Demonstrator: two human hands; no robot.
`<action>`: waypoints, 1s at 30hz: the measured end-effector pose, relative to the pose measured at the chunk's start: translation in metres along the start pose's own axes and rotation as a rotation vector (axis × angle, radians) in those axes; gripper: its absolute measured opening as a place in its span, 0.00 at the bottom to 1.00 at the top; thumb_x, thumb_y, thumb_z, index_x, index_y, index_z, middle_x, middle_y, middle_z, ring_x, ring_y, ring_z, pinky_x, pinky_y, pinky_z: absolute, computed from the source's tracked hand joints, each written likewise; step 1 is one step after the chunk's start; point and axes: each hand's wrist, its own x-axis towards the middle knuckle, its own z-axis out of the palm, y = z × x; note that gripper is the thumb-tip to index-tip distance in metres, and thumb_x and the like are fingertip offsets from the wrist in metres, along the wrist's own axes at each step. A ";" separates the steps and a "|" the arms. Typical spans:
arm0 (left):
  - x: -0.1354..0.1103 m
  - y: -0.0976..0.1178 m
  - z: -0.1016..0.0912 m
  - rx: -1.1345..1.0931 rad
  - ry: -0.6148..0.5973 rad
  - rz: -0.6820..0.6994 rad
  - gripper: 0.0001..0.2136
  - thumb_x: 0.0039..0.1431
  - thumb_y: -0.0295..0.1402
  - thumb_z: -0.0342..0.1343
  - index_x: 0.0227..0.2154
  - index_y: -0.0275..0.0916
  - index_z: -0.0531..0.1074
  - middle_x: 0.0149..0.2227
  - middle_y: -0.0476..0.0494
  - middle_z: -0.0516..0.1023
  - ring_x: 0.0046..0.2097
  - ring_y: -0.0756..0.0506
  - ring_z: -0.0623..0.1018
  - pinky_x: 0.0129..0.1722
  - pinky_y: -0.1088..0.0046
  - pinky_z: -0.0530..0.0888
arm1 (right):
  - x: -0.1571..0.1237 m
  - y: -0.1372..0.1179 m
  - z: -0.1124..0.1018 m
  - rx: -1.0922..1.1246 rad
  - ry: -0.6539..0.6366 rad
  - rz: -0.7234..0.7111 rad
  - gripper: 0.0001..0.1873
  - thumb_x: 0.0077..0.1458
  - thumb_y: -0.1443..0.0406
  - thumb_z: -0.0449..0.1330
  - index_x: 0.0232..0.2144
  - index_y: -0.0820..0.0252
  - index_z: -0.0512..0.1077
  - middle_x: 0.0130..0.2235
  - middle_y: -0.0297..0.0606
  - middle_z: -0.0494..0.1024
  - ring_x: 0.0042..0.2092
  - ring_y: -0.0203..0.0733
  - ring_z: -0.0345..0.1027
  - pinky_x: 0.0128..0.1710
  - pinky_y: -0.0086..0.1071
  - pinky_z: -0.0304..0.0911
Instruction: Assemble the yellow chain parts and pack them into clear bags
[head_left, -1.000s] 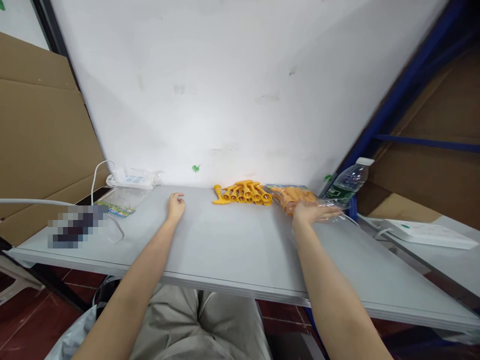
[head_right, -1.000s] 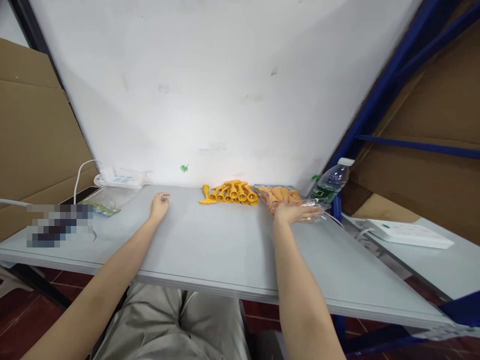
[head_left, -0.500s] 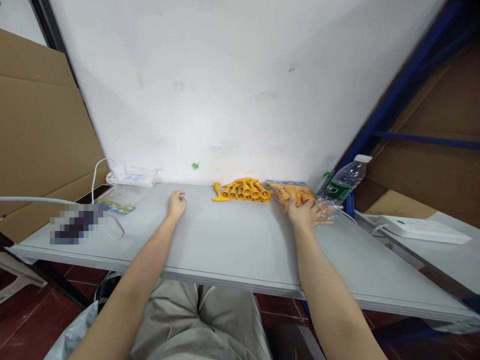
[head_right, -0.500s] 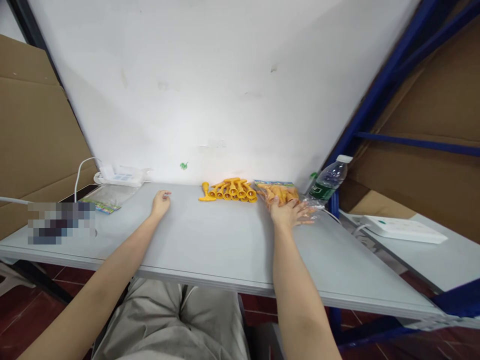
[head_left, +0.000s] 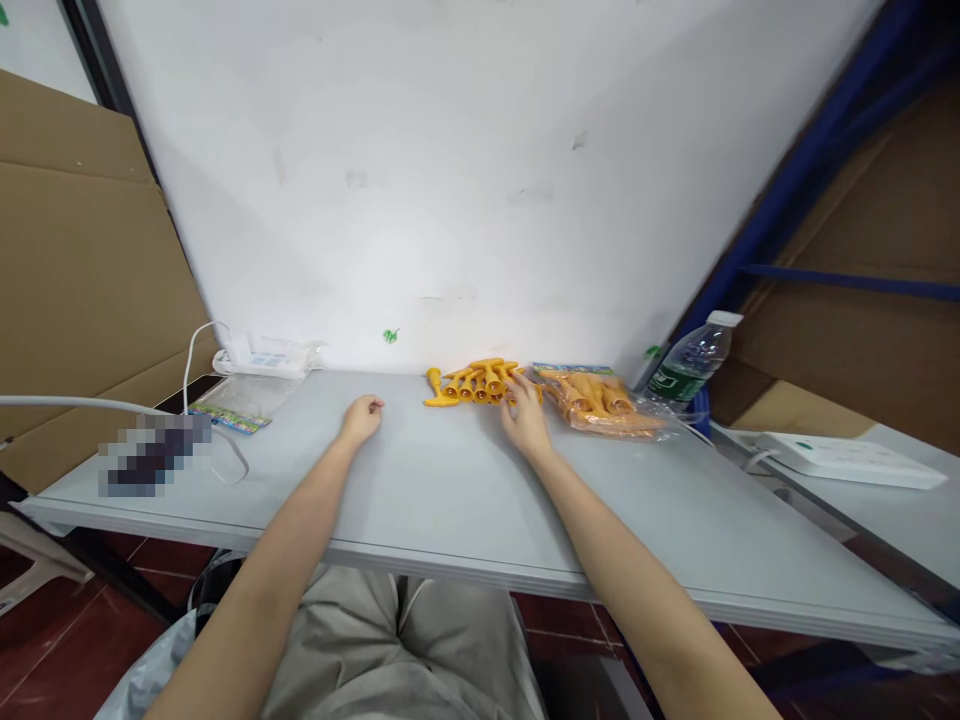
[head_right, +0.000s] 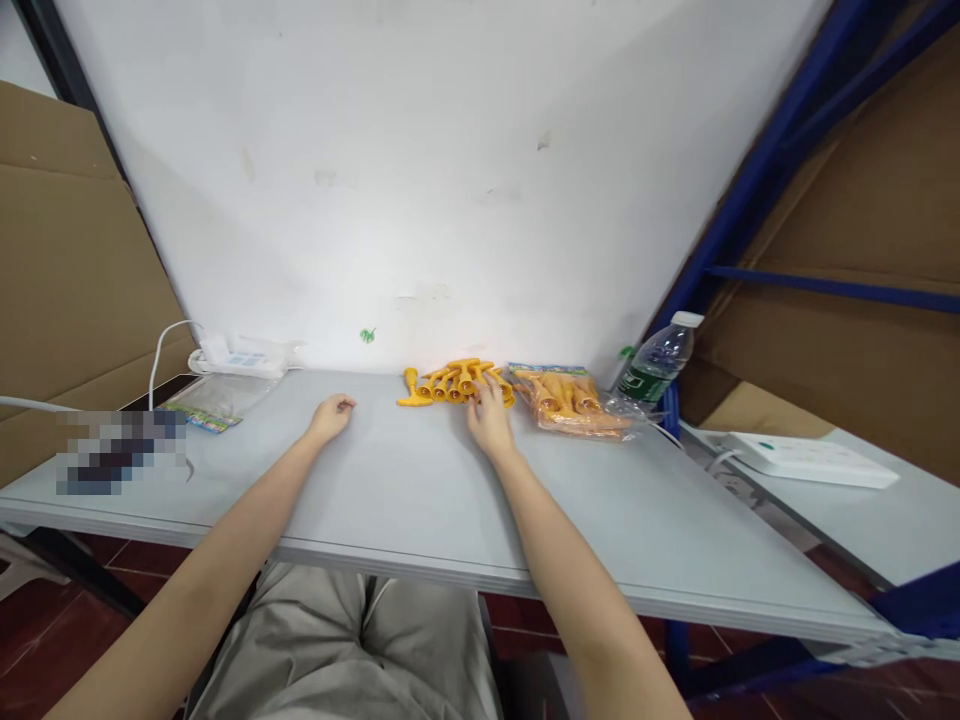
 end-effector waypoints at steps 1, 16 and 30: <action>0.000 0.000 0.000 0.012 -0.014 0.017 0.12 0.47 0.18 0.50 0.26 0.40 0.75 0.32 0.46 0.80 0.36 0.46 0.78 0.44 0.68 0.75 | -0.002 -0.004 0.007 0.011 -0.094 -0.017 0.20 0.57 0.67 0.46 0.50 0.62 0.68 0.58 0.53 0.64 0.56 0.49 0.63 0.55 0.45 0.61; 0.022 -0.003 -0.053 0.612 0.002 0.031 0.22 0.55 0.22 0.47 0.54 0.34 0.68 0.55 0.33 0.71 0.57 0.39 0.71 0.57 0.62 0.67 | -0.007 -0.007 0.023 -0.167 -0.364 -0.091 0.12 0.56 0.71 0.52 0.38 0.63 0.74 0.42 0.47 0.76 0.45 0.45 0.68 0.46 0.34 0.62; 0.012 -0.056 -0.142 0.852 -0.134 -0.439 0.22 0.64 0.33 0.40 0.59 0.31 0.60 0.57 0.25 0.69 0.57 0.34 0.71 0.54 0.56 0.68 | -0.007 -0.008 0.024 -0.205 -0.371 -0.118 0.13 0.57 0.71 0.51 0.40 0.64 0.74 0.44 0.47 0.76 0.46 0.46 0.68 0.48 0.35 0.61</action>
